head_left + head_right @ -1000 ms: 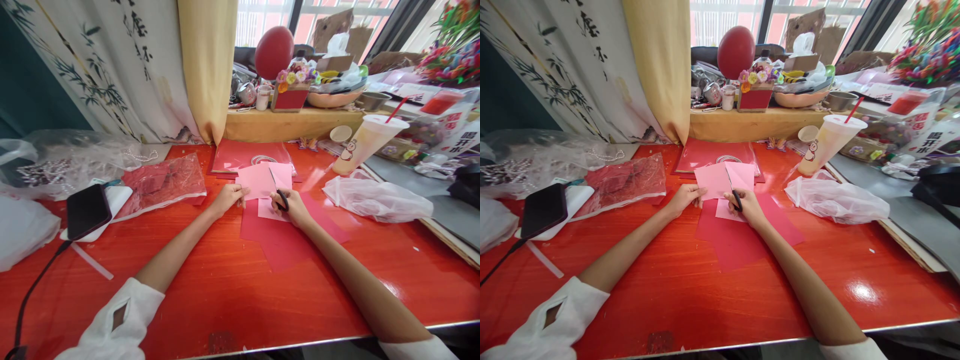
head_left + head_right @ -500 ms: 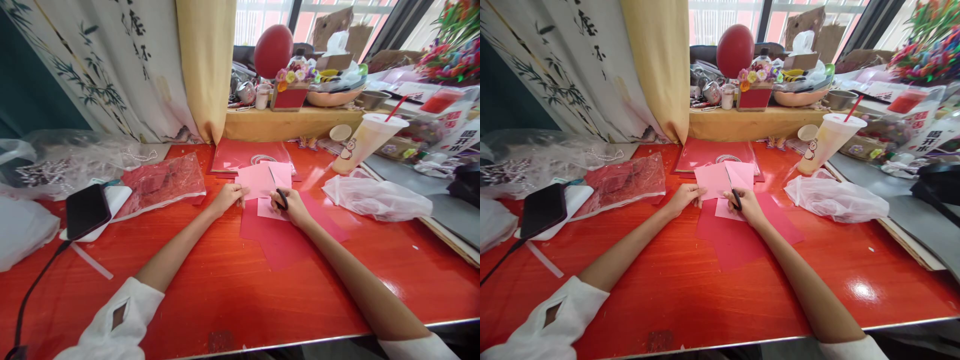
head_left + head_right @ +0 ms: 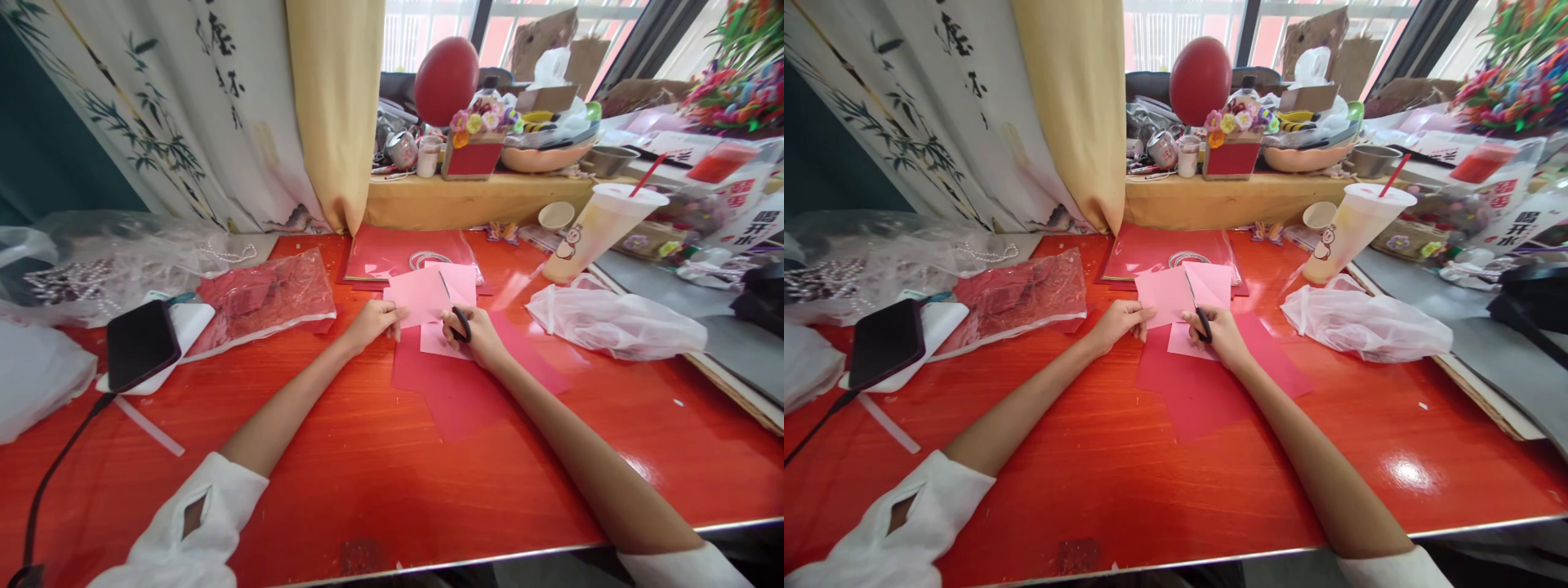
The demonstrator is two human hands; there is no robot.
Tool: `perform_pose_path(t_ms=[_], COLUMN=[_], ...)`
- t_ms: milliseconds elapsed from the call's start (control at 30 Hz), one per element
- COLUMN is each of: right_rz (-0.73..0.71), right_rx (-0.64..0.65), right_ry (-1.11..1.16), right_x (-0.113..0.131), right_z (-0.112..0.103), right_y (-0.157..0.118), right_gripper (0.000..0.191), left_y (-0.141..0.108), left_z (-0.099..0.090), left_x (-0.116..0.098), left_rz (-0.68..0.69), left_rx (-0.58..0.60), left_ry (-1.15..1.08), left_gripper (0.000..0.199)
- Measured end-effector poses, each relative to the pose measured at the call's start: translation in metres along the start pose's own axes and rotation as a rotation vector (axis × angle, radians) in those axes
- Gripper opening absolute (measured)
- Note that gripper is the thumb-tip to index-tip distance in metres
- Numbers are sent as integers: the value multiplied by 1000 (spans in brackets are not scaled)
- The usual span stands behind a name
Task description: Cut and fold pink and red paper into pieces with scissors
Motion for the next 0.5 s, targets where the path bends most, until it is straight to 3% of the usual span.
perform_pose_path(t_ms=[500], right_rz=[22], right_rx=[-7], right_ry=[5], right_x=[2], right_z=[0], right_y=[-1], right_gripper=[40], left_y=[-2], left_z=[3], left_x=[-3], left_rz=[-2], left_rx=[44], left_ry=[33], left_gripper=[44])
Point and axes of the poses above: each hand's wrist, its own y-axis towards the middle knuckle, its own z-axis out of the palm, x = y × z, the point moved 8 cm from there along y, towards the middle knuckle, and after that the axes turned 4 degrees about y, right-handed, at the moved point
